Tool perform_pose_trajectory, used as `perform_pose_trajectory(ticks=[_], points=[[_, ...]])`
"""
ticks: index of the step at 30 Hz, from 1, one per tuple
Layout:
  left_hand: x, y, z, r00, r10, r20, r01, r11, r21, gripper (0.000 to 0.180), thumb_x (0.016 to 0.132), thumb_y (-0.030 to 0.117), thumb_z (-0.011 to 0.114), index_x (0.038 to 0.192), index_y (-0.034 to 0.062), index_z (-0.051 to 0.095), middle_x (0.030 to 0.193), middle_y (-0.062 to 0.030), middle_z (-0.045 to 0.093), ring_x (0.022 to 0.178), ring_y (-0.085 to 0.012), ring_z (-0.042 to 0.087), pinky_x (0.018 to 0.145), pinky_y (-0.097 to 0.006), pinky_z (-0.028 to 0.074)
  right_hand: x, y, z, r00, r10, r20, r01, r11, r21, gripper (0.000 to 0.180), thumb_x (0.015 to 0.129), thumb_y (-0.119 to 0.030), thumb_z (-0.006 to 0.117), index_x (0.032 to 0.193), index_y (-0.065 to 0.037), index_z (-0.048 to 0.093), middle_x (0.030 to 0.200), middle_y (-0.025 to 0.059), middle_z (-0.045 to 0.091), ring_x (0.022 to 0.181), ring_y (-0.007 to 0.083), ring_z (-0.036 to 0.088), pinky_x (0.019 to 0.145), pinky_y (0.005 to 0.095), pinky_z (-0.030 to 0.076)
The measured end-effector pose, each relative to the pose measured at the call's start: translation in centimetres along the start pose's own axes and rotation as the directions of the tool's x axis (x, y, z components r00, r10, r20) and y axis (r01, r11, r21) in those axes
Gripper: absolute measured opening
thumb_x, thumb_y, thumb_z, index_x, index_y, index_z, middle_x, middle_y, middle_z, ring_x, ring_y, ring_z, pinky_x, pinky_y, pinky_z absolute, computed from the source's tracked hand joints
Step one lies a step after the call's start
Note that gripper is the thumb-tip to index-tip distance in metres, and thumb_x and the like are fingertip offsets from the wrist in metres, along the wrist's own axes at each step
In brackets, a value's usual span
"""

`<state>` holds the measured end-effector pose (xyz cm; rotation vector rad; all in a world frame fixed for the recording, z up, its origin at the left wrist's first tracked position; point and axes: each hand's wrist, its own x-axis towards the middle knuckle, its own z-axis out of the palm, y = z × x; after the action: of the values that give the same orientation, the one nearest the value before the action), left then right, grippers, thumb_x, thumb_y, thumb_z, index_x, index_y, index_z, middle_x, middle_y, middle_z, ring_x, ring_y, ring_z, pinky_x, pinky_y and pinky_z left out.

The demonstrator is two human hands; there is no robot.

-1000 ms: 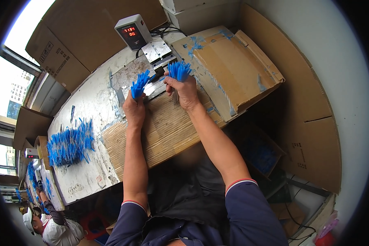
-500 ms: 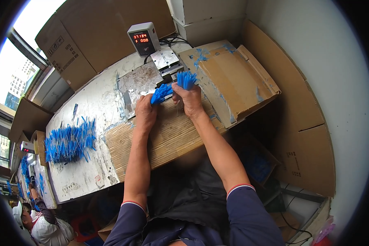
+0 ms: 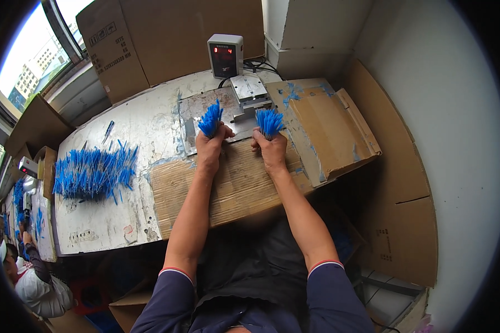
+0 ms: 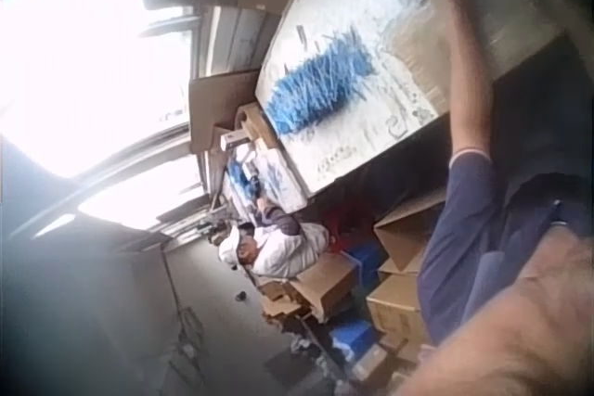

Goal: The recorder is assembling or processing small blue components using a specialized fixture on a workbench.

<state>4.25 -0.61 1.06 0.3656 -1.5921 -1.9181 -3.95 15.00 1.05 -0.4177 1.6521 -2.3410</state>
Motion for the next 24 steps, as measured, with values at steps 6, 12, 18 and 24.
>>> perform_pose_trajectory(ticks=[6,12,18,24], points=[[-0.2,0.2,0.4,0.994,-0.104,-0.012,0.098,0.964,-0.246,0.009,0.1,0.009,0.062,0.105,0.0019,0.063,0.089,-0.0076,0.07,0.078,-0.0169,0.07,0.073,-0.03,0.056,0.7,-0.3,-0.6,0.992,0.127,-0.008,-0.126,0.991,0.045,0.015,0.086,-0.004,0.076,0.099,-0.002,0.069,0.08,0.0053,0.069,0.063,0.0143,0.065,0.054,0.0277,0.055],[-0.3,-0.3,0.1,0.998,-0.065,-0.023,0.061,0.99,-0.126,0.009,0.1,0.008,0.061,0.106,0.001,0.061,0.088,-0.0077,0.07,0.076,-0.0177,0.07,0.071,-0.03,0.057,1.3,-0.5,-1.0,0.962,0.274,-0.021,-0.273,0.962,0.03,0.018,0.081,-0.003,0.08,0.093,-0.002,0.066,0.077,0.0086,0.069,0.06,0.0174,0.067,0.051,0.03,0.058],[0.1,-1.3,0.0,0.984,0.008,-0.177,-0.038,0.985,-0.167,0.009,0.1,0.008,0.061,0.106,0.001,0.061,0.086,-0.0073,0.069,0.072,-0.0165,0.069,0.067,-0.029,0.057,1.8,-1.5,-1.1,0.938,0.346,-0.026,-0.346,0.938,-0.004,0.016,0.081,-0.002,0.078,0.092,0.001,0.066,0.074,0.0105,0.068,0.057,0.0193,0.068,0.048,0.0318,0.059],[0.4,-0.9,0.6,0.976,0.011,-0.218,-0.026,0.997,-0.067,0.009,0.1,0.008,0.063,0.106,0.0024,0.061,0.086,-0.0067,0.068,0.068,-0.0133,0.066,0.062,-0.027,0.055,2.5,-2.0,-0.5,0.961,0.264,-0.084,-0.273,0.954,-0.123,0.012,0.081,0.0,0.075,0.086,0.0,0.064,0.072,0.01,0.067,0.055,0.0189,0.067,0.045,0.0311,0.057]])
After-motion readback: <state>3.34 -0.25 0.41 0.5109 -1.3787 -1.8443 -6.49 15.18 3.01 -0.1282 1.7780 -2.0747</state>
